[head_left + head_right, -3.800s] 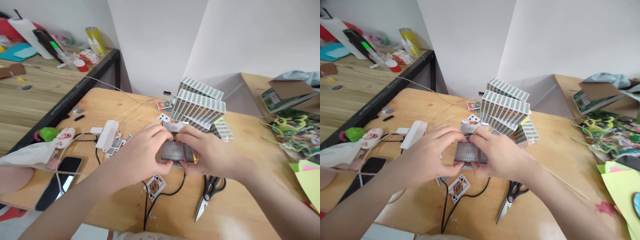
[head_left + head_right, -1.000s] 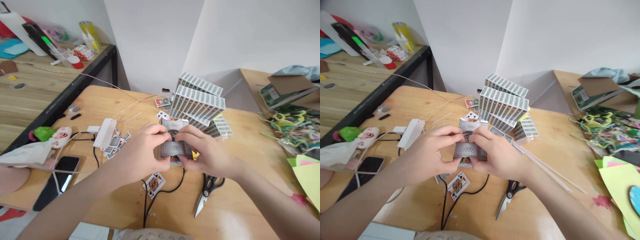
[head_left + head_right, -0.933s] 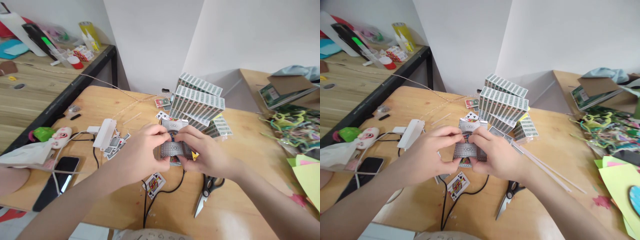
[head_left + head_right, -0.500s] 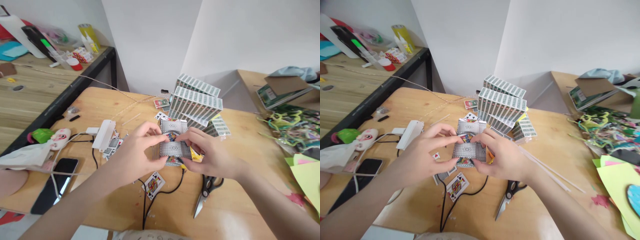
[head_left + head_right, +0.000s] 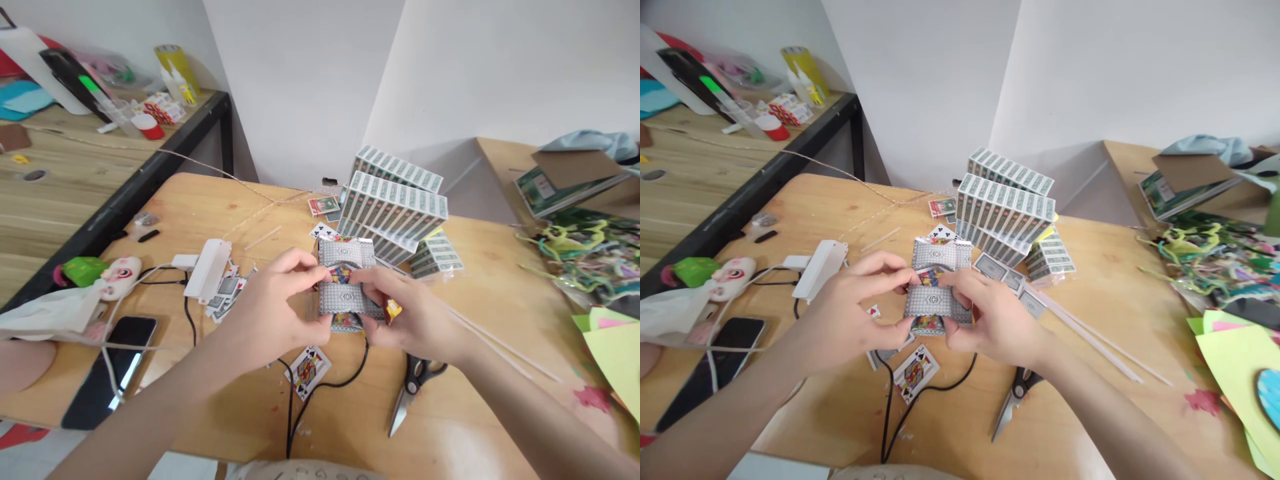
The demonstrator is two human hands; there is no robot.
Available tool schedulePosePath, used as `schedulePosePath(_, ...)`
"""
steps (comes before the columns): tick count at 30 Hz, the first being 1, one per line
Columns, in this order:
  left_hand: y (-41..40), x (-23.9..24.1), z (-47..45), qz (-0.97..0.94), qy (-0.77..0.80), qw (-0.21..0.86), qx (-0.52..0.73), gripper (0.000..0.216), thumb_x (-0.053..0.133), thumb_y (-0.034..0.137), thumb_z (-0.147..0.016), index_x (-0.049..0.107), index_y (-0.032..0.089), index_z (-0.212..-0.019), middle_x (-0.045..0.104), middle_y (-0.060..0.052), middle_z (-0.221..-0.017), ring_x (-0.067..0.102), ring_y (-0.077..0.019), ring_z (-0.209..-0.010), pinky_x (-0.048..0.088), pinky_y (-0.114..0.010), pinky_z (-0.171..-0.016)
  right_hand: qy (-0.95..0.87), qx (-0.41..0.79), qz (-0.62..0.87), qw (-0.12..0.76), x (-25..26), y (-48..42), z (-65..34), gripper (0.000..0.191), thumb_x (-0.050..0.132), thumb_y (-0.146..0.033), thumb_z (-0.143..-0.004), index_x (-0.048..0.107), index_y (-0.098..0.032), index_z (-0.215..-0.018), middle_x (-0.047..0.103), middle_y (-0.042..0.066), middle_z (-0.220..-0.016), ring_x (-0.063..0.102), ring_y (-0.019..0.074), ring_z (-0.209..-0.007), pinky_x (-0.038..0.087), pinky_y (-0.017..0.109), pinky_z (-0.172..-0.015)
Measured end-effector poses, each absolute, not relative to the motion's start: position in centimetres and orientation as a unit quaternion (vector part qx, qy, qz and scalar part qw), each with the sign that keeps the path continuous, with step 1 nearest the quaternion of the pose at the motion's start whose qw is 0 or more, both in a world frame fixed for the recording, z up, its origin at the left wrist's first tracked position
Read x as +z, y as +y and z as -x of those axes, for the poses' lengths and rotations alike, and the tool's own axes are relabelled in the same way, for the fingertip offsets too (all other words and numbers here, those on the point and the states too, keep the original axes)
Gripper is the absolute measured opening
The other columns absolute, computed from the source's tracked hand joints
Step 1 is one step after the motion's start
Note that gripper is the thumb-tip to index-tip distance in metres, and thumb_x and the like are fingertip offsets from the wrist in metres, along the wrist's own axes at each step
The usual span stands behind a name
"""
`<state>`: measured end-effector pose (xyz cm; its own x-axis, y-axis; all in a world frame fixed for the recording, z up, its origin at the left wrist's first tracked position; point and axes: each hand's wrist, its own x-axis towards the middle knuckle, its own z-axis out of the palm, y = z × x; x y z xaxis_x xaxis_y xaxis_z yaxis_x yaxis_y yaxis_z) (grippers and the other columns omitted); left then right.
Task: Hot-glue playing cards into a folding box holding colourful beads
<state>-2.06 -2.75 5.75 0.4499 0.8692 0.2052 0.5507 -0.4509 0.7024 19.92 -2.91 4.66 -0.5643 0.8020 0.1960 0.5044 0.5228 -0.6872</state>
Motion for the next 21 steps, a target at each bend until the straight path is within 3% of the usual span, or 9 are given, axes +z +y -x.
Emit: schedulePosePath(21,-3.26,6.17,1.59,-0.773,0.494,0.277,0.285,0.026,0.064,0.018,-0.065,0.069,0.02,-0.09,0.063,0.0,-0.093,0.063,-0.013,-0.078,0.051,-0.026,-0.067,-0.818,0.319,0.387,0.281,4.48,-2.84,-19.81,0.033,0.061,-0.016,-0.071,0.052,-0.018,-0.103,0.053,-0.003,-0.076,0.053,0.0095,-0.067,0.047,0.023,-0.062)
